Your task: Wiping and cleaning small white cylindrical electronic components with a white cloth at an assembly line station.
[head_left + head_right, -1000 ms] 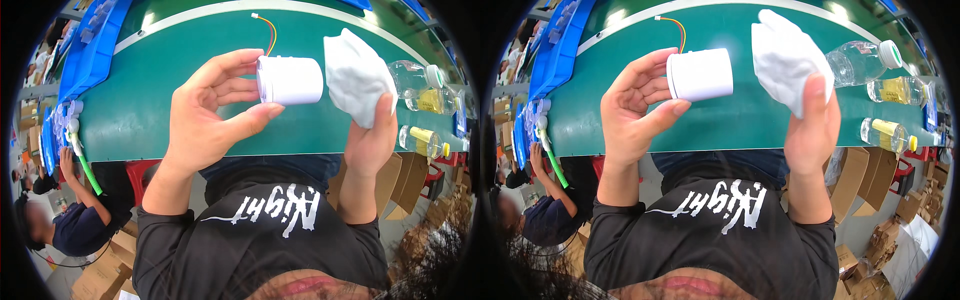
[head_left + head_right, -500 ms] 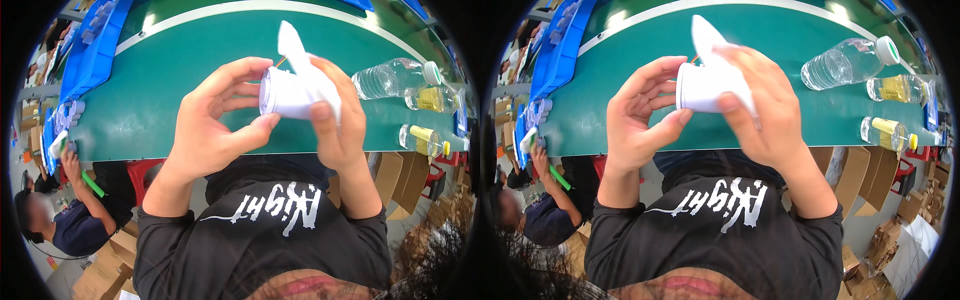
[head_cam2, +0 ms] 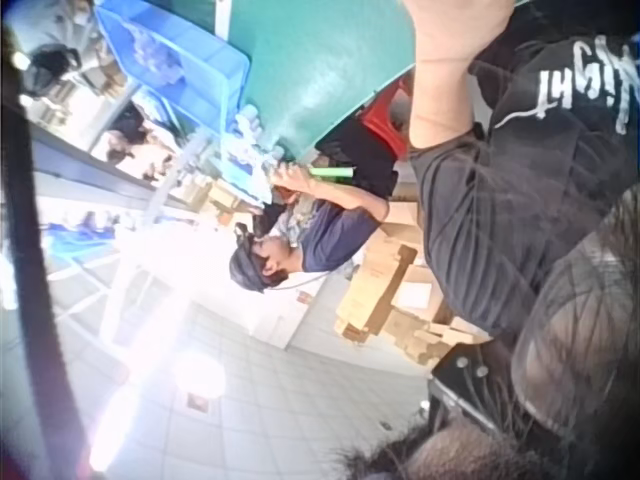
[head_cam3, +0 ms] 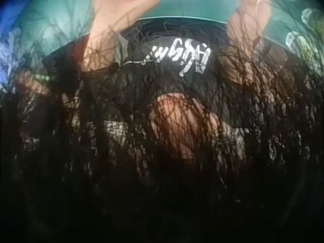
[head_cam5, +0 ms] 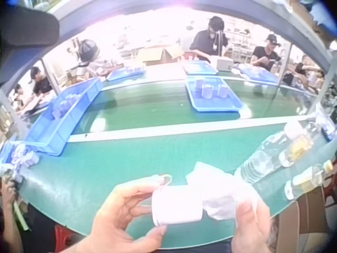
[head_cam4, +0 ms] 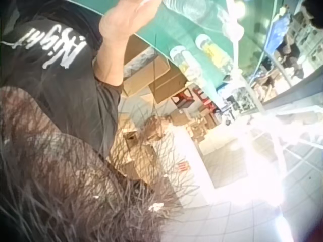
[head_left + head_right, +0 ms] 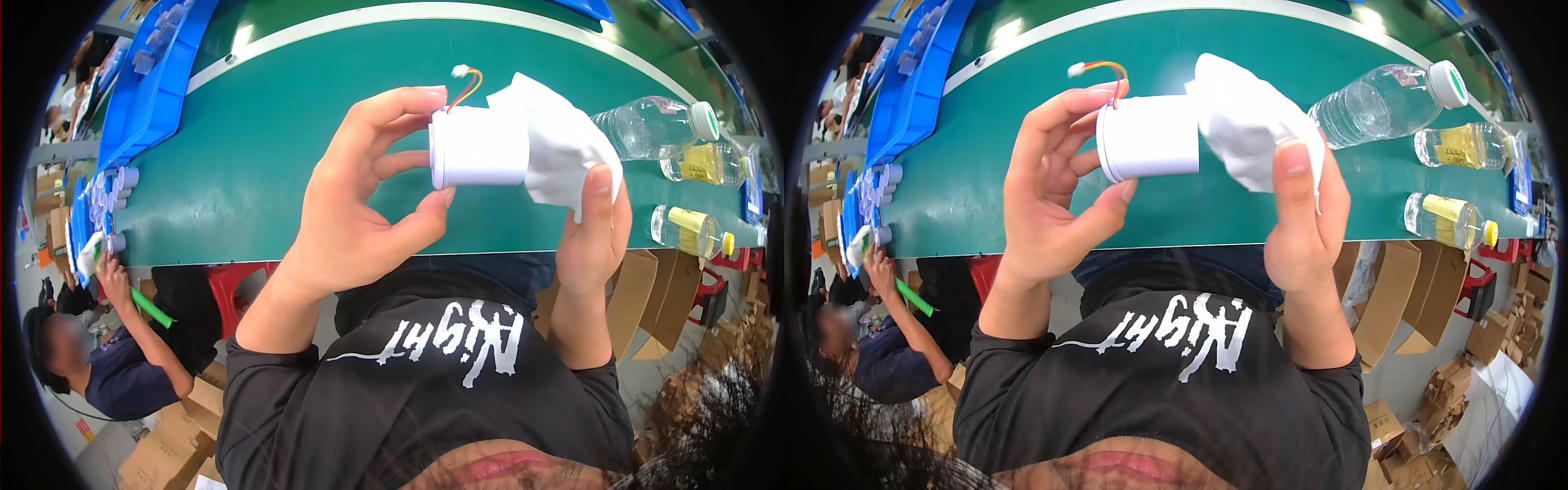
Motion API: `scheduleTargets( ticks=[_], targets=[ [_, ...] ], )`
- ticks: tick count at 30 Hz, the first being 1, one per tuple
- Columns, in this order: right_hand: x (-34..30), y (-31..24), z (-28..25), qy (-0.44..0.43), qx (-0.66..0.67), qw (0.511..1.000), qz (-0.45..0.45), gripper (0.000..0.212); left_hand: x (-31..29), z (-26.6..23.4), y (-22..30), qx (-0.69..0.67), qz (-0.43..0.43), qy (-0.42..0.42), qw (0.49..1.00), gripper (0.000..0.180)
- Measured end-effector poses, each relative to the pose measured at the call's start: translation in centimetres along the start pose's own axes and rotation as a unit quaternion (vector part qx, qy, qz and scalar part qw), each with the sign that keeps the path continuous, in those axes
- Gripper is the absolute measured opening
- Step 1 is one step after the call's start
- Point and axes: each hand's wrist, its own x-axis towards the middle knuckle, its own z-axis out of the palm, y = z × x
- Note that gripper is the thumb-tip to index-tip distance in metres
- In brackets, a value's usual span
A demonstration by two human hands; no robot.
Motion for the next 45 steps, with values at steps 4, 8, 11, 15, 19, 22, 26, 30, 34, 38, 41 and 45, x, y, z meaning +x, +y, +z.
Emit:
scheduleTargets(
  ticks=[4, 8, 11, 15, 19, 22, 26, 30, 34, 38, 41, 45],
  targets=[
    [-0.6, 0.1, 1.0, -0.037, 0.002, 0.999, -0.009, 0.046, -0.3, 0.2, -0.1, -0.008, 0.000, -0.003, 1.000, 0.066],
    [-0.6, 0.4, 1.3, -0.062, 0.009, 0.998, -0.014, 0.044, -0.6, 0.4, -0.1, -0.015, -0.035, 0.004, 0.999, 0.061],
    [-0.6, 0.2, 1.4, -0.061, 0.001, 0.998, 0.009, 0.042, -0.8, 0.4, -0.2, -0.052, -0.042, -0.009, 0.998, 0.061],
    [-0.5, 0.1, 1.3, -0.053, -0.006, 0.999, 0.007, 0.044, -0.7, 0.6, -0.4, -0.092, -0.042, 0.004, 0.995, 0.062],
    [-0.4, 0.1, 0.7, -0.065, 0.010, 0.998, 0.013, 0.046, -0.4, 0.3, -0.5, -0.016, -0.014, -0.009, 1.000, 0.061],
    [-0.4, 0.1, 0.7, -0.055, 0.002, 0.998, -0.012, 0.047, -0.4, 0.5, -0.9, 0.023, 0.003, -0.013, 1.000, 0.061],
    [0.6, -0.7, 0.6, 0.003, -0.013, 0.999, -0.038, 0.052, -0.4, 0.5, -1.1, 0.067, 0.040, -0.014, 0.997, 0.063],
    [1.7, -1.1, 0.3, -0.101, -0.235, 0.942, -0.217, 0.051, -0.5, 1.0, -1.3, 0.046, 0.077, 0.023, 0.996, 0.067],
    [4.1, 0.0, -0.4, -0.163, -0.385, 0.847, -0.328, 0.049, 0.1, 0.9, -1.1, 0.067, 0.123, 0.021, 0.990, 0.073],
    [2.2, 1.6, -1.6, -0.041, -0.097, 0.993, -0.060, 0.044, 0.9, 0.2, -0.9, 0.102, 0.103, -0.007, 0.989, 0.082],
    [1.2, 2.2, -2.3, 0.020, -0.014, 0.999, 0.031, 0.047, 1.5, 0.1, -0.9, 0.100, 0.106, -0.004, 0.989, 0.082],
    [-0.3, 3.5, -4.2, 0.009, -0.018, 0.999, 0.050, 0.046, 2.3, 0.4, -1.0, 0.105, 0.104, -0.015, 0.989, 0.082]
  ],
)
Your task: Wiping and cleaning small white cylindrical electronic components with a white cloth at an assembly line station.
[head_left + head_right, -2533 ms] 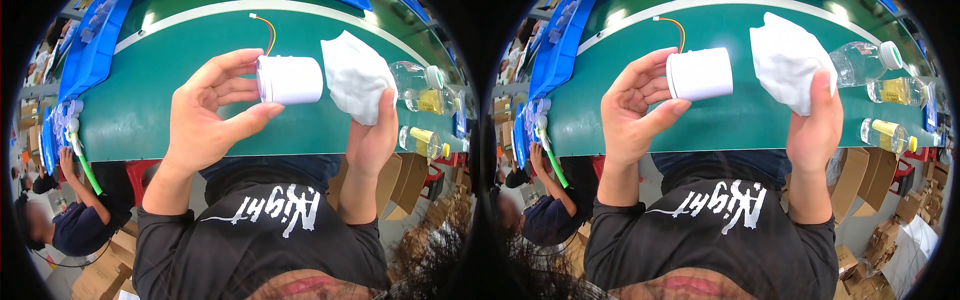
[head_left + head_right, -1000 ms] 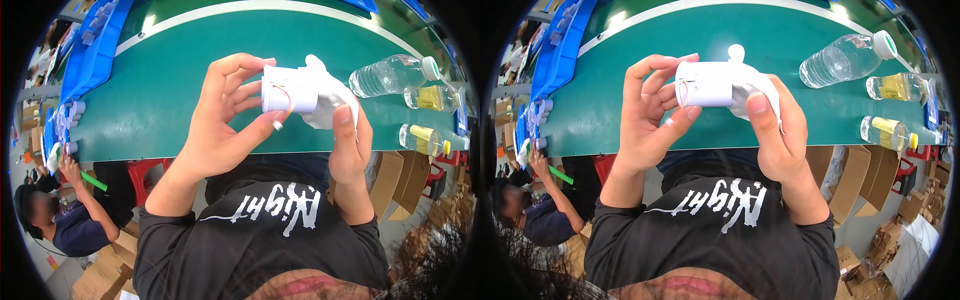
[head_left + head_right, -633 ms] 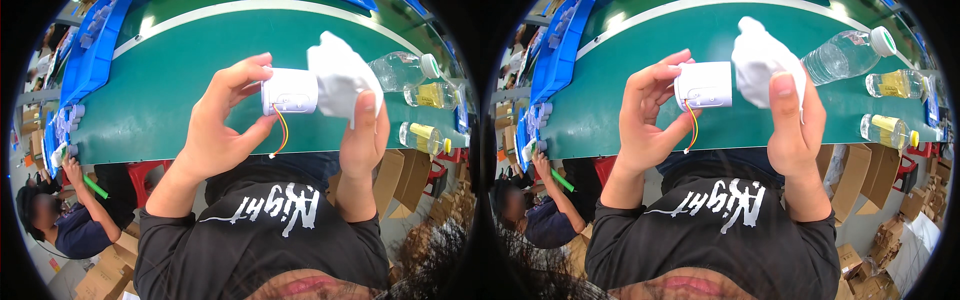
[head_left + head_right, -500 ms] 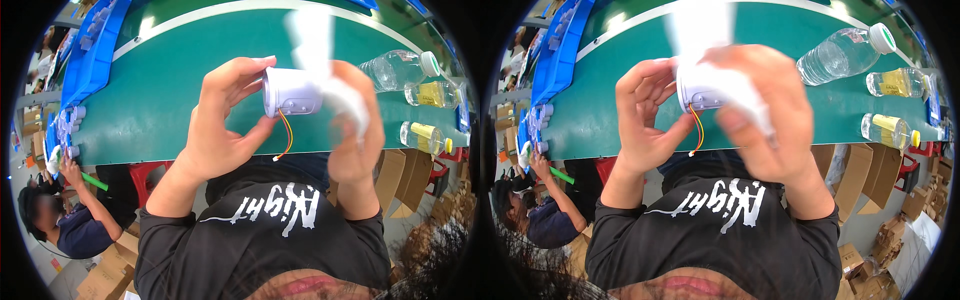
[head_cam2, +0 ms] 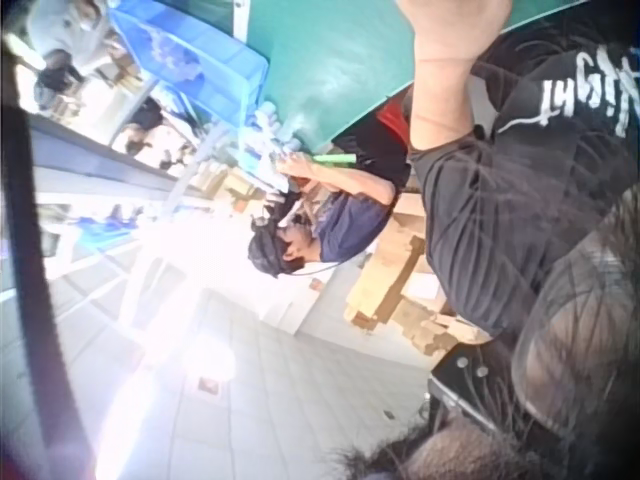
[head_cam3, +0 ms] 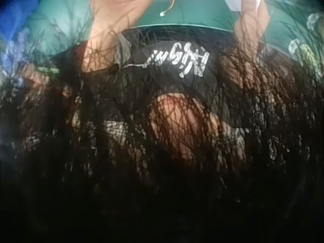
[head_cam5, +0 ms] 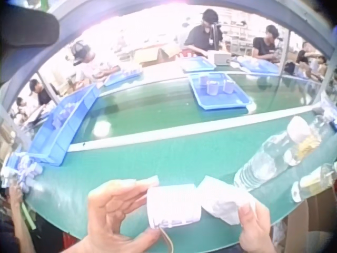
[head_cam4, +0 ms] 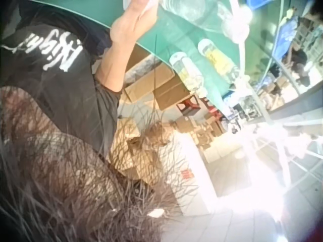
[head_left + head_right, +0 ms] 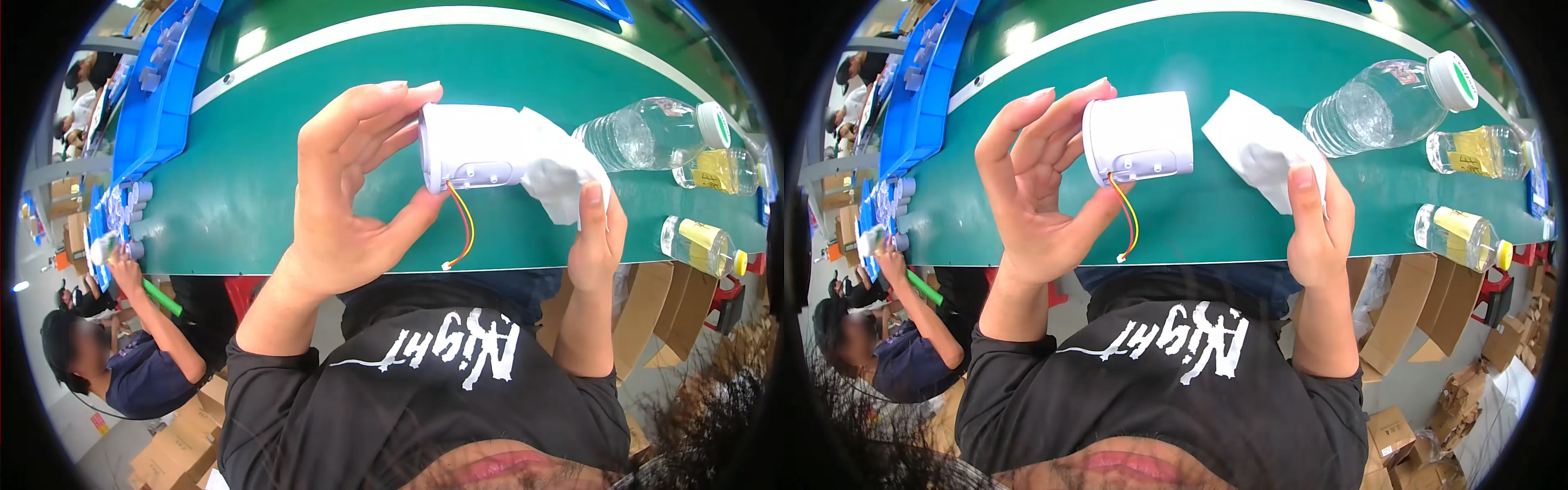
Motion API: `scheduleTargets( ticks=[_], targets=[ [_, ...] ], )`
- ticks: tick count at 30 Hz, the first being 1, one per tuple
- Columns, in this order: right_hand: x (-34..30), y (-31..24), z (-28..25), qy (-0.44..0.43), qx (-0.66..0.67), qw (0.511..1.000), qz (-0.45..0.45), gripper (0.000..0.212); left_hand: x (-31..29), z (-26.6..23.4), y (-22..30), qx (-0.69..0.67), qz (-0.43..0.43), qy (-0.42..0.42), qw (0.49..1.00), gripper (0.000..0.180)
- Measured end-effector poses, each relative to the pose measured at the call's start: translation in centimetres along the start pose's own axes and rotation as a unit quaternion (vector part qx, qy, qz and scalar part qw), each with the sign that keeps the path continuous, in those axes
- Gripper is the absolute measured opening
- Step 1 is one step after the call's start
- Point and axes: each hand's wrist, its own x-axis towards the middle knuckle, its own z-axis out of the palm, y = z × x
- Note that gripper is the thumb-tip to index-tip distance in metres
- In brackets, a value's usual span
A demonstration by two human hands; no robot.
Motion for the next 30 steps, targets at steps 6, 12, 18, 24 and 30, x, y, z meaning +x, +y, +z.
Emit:
scheduleTargets(
  ticks=[6, 12, 18, 24, 30],
  targets=[
    [-0.7, -0.4, 0.3, 0.083, 0.010, 0.994, -0.070, 0.050, 1.4, 1.8, -0.6, 0.026, 0.010, -0.045, 0.999, 0.082],
    [1.4, -2.8, 1.8, -0.035, -0.392, 0.852, -0.345, 0.042, 1.8, 2.8, -0.1, 0.037, 0.074, 0.015, 0.996, 0.073],
    [-1.0, 0.9, -1.2, -0.006, -0.113, 0.989, -0.093, 0.036, 4.0, 0.4, -0.6, 0.085, -0.007, -0.016, 0.996, 0.078],
    [-2.9, 2.3, -2.6, -0.019, -0.159, 0.981, -0.112, 0.028, 7.5, 0.6, -2.1, 0.111, 0.002, -0.038, 0.993, 0.081],
    [-2.6, 3.0, -2.8, -0.002, -0.167, 0.975, -0.146, 0.022, 11.6, 3.2, -1.6, 0.095, 0.157, -0.069, 0.981, 0.084]
  ],
)
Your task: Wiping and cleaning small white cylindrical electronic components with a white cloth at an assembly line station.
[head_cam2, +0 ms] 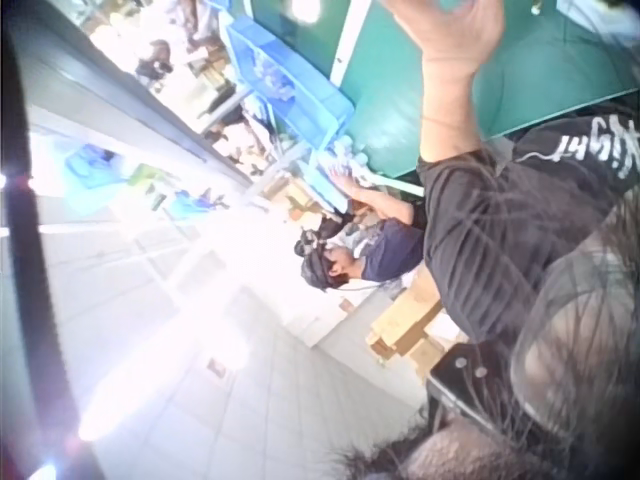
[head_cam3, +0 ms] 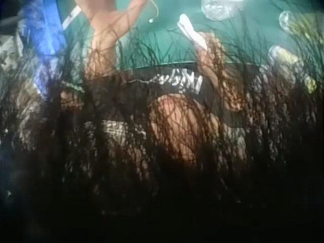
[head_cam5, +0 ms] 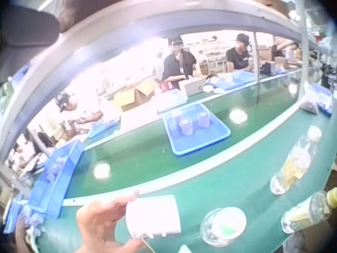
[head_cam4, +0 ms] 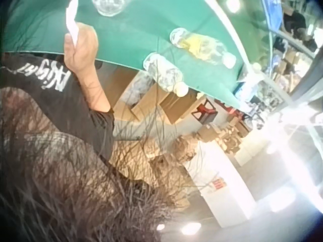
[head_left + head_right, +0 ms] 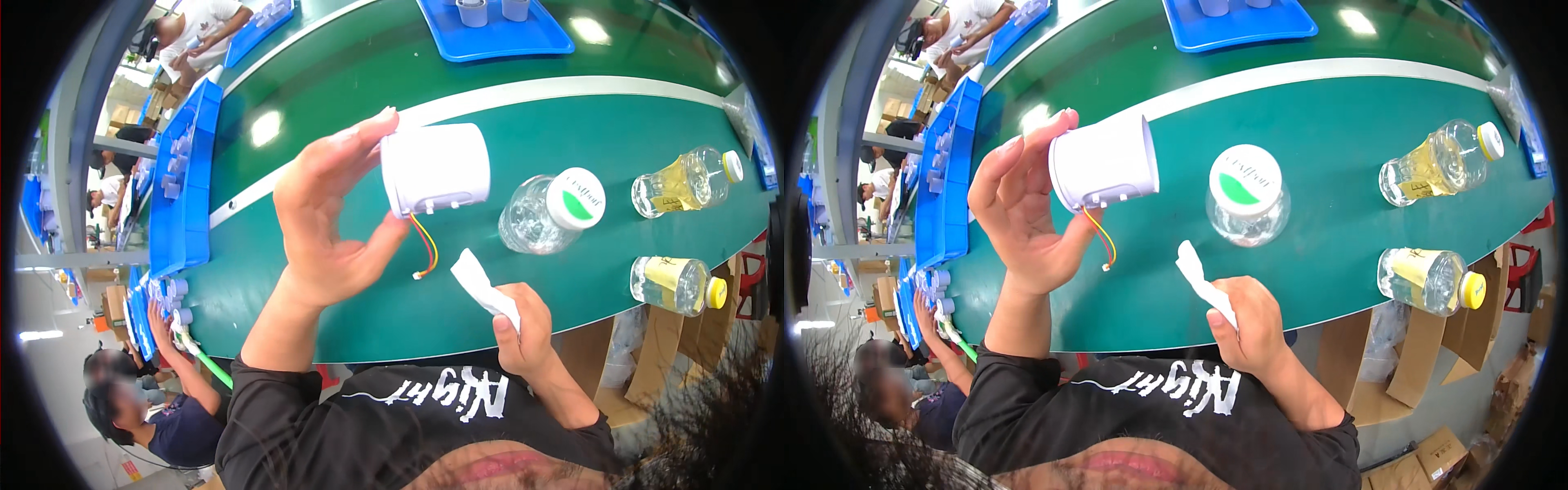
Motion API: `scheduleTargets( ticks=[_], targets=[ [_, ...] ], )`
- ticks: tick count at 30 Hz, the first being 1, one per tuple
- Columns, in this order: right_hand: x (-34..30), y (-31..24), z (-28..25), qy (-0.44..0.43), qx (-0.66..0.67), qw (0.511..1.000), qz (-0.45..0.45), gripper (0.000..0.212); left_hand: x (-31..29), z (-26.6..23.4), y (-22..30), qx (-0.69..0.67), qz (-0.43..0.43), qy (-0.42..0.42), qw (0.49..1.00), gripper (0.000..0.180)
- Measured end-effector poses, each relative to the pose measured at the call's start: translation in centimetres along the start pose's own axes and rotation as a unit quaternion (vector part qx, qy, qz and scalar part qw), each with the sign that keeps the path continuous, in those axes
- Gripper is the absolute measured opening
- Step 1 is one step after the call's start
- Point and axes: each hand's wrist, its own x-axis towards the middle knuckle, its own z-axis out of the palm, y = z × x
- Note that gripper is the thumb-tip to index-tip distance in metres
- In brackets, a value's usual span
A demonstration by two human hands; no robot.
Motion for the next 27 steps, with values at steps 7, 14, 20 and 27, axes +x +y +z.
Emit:
scheduleTargets(
  ticks=[7, 14, 20, 27],
  targets=[
    [0.2, 0.2, 0.1, -0.022, 0.005, 1.000, 0.004, 0.021, 2.6, 0.9, -1.1, -0.012, 0.061, -0.011, 0.998, 0.084],
    [0.8, 0.1, -0.7, -0.031, -0.017, 0.999, -0.013, 0.017, 5.5, 2.0, -2.9, -0.025, 0.061, -0.008, 0.998, 0.073],
    [0.5, -0.2, -0.2, -0.054, -0.014, 0.998, 0.028, 0.022, 10.9, 5.1, -10.2, 0.044, -0.062, 0.018, 0.997, 0.054],
    [0.3, -0.1, 0.3, -0.024, -0.026, 0.999, 0.029, 0.023, 16.2, 10.4, -21.6, 0.262, -0.203, -0.163, 0.929, 0.057]
  ],
)
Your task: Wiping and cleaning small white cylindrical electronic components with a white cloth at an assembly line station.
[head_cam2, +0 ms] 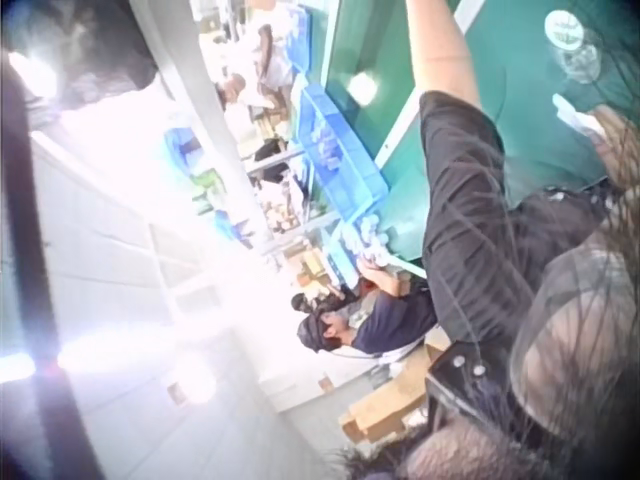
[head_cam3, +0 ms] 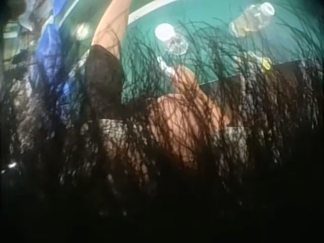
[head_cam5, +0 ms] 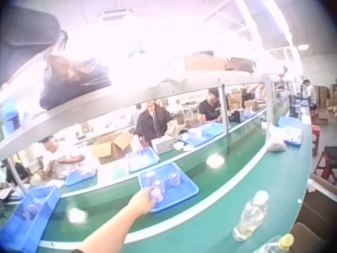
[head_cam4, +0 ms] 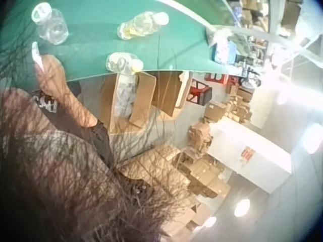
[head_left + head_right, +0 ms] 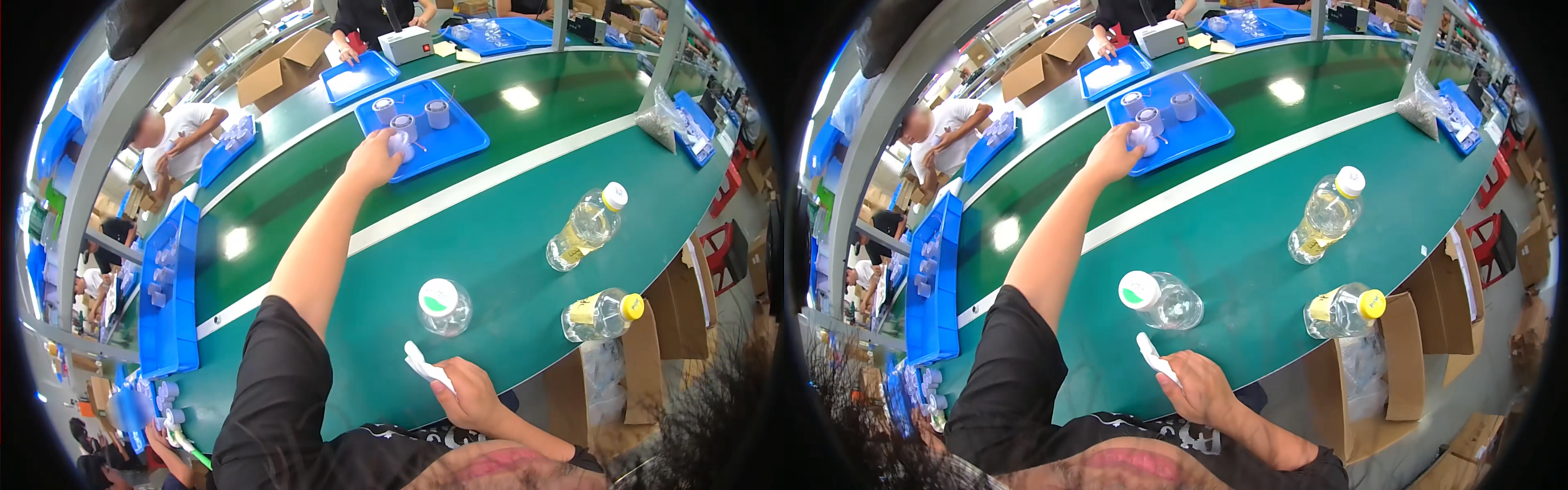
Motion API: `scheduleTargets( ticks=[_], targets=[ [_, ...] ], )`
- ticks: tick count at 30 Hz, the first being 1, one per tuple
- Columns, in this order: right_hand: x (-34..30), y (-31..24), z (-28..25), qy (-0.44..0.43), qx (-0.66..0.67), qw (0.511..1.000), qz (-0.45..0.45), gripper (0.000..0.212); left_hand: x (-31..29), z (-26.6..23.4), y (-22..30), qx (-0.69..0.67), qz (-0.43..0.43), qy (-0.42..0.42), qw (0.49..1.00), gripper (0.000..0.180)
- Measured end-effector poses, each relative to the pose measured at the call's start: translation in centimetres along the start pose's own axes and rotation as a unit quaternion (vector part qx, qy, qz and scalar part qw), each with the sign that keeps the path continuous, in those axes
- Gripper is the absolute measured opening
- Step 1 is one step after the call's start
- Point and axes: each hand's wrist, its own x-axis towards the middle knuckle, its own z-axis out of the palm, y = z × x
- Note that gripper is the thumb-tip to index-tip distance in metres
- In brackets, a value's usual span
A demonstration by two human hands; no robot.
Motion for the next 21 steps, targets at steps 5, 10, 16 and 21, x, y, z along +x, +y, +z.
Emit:
scheduleTargets(
  ticks=[5, 10, 16, 21],
  targets=[
    [0.3, -0.2, -0.1, 0.008, -0.012, 1.000, 0.005, 0.022, -0.3, 0.7, 1.2, -0.017, -0.065, -0.023, 0.997, 0.073],
    [0.1, 0.1, 0.0, 0.007, -0.011, 1.000, 0.020, 0.022, -2.5, 0.5, 1.7, -0.044, -0.051, -0.005, 0.998, 0.079],
    [0.4, -0.1, 0.1, 0.017, -0.008, 1.000, 0.005, 0.023, -10.3, 1.5, -2.6, -0.076, -0.012, 0.072, 0.994, 0.058],
    [0.0, 0.2, 0.2, 0.010, -0.040, 0.999, 0.008, 0.025, -16.2, 0.2, -6.0, -0.088, -0.022, 0.160, 0.983, 0.049]
  ],
)
